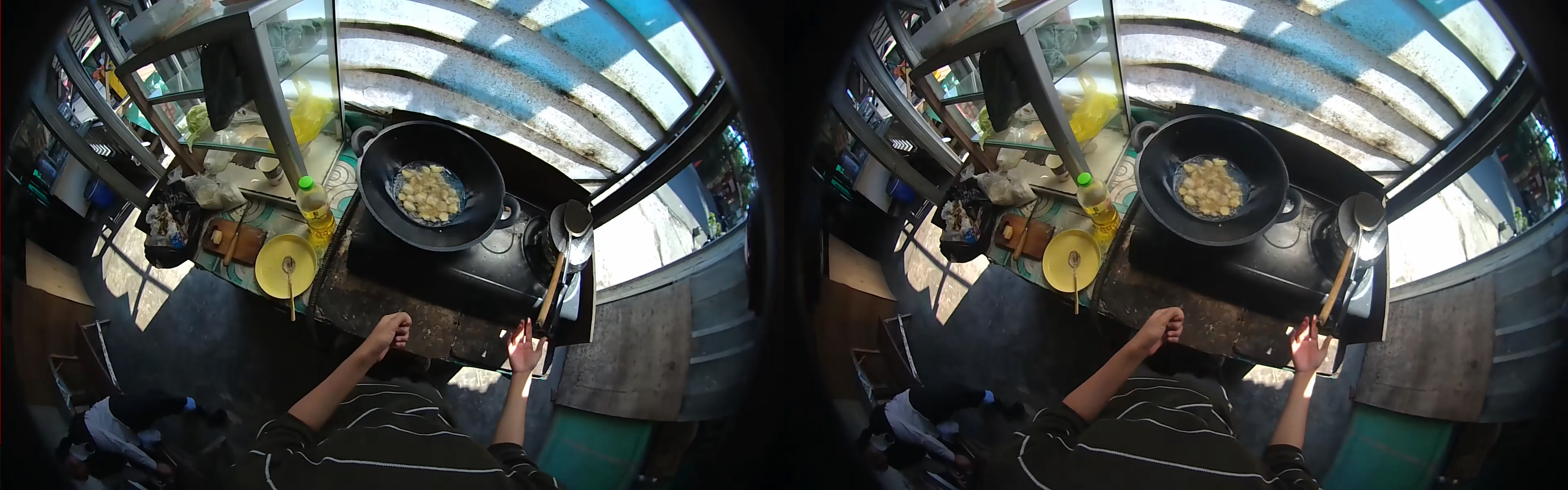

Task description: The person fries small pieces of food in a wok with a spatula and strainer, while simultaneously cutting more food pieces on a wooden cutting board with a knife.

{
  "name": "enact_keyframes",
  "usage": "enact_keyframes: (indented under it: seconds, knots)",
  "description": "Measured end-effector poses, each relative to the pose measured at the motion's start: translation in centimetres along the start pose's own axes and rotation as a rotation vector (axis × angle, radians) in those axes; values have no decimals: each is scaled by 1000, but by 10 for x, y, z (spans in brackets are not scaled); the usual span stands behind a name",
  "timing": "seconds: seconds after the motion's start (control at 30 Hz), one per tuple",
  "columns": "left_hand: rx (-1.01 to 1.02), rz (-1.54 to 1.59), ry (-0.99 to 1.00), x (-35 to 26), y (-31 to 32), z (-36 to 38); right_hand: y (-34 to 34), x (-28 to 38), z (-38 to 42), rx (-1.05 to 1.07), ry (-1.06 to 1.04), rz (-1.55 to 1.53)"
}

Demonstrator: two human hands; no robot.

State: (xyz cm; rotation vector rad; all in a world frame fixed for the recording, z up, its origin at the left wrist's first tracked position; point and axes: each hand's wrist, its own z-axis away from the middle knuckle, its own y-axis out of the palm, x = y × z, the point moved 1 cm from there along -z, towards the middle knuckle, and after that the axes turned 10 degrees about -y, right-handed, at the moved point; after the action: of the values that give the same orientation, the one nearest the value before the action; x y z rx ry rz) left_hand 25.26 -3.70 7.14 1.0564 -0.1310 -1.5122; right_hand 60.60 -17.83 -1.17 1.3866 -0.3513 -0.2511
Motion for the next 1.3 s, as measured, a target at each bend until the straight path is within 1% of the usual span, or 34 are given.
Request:
enact_keyframes:
  seconds: [0.03, 0.1, 0.17, 0.23, 0.3, 0.37, 0.43, 0.5, 0.57, 0.63, 0.67, 0.7, 0.73, 0.77, 0.8, 0.83, 0.87, 0.9, 0.97, 1.0, 1.03, 1.1, 1.17, 1.2, 1.23, 1.27, 1.3]
  knots:
    - [-37, 69, 29, -4, -18, 8, 0, -21, 9, -32, 39, 80]
    - [-119, 170, 150, -17, -51, 26, 0, -74, 30, -155, 145, 142]
    - [-180, 218, 241, -34, -87, 42, 11, -139, 47, -183, 329, 266]
    - [-200, 262, 341, -56, -120, 61, -1, -196, 60, -124, 540, 271]
    - [-334, 287, 466, -81, -159, 83, -1, -251, 70, -70, 746, 338]
    - [-538, 260, 611, -100, -216, 105, -2, -299, 77, -23, 875, 423]
    - [-742, 202, 727, -110, -270, 141, 6, -336, 88, -29, 902, 443]
    - [-1006, -108, 723, -105, -317, 185, 17, -365, 93, 68, 923, 615]
    - [-1219, -271, 707, -94, -337, 225, 23, -385, 99, 90, 923, 628]
    - [-1210, -231, 670, -65, -362, 251, 27, -400, 104, 95, 992, 835]
    - [-1267, -95, 530, -50, -372, 262, 21, -406, 106, 127, 998, 872]
    - [-1316, 37, 389, -36, -384, 273, 22, -413, 107, 164, 993, 972]
    - [-1310, 26, 385, -23, -394, 285, 23, -420, 108, 173, 972, 1078]
    - [-1194, -70, 230, -12, -399, 297, 28, -425, 111, 179, 950, 1188]
    - [-1073, -165, 82, -8, -407, 304, 30, -431, 116, 173, 940, 1186]
    - [-1068, -178, 82, -7, -415, 307, 30, -437, 120, 150, 874, 1284]
    - [-1023, -194, 33, -6, -411, 310, 28, -443, 127, 123, 811, 1378]
    - [-980, -210, -13, -7, -409, 311, 27, -449, 134, 117, 808, 1370]
    - [-1000, -430, 28, -24, -413, 309, 22, -460, 152, 22, 705, 1426]
    - [-1020, -508, 125, -33, -415, 304, 22, -468, 163, -37, 688, 1429]
    - [-1034, -585, 230, -45, -420, 295, 23, -476, 173, -45, 689, 1427]
    - [-1005, -713, 350, -72, -428, 277, 26, -495, 186, -98, 764, 1350]
    - [-974, -811, 419, -104, -424, 261, 33, -518, 182, -77, 777, 1366]
    - [-969, -811, 421, -115, -433, 246, 36, -532, 178, -54, 800, 1377]
    - [-991, -962, 475, -127, -443, 231, 38, -547, 169, -55, 796, 1378]
    - [-1013, -1113, 530, -140, -452, 217, 42, -565, 154, 2, 762, 1405]
    - [-991, -1122, 443, -155, -456, 207, 50, -585, 135, 59, 729, 1430]
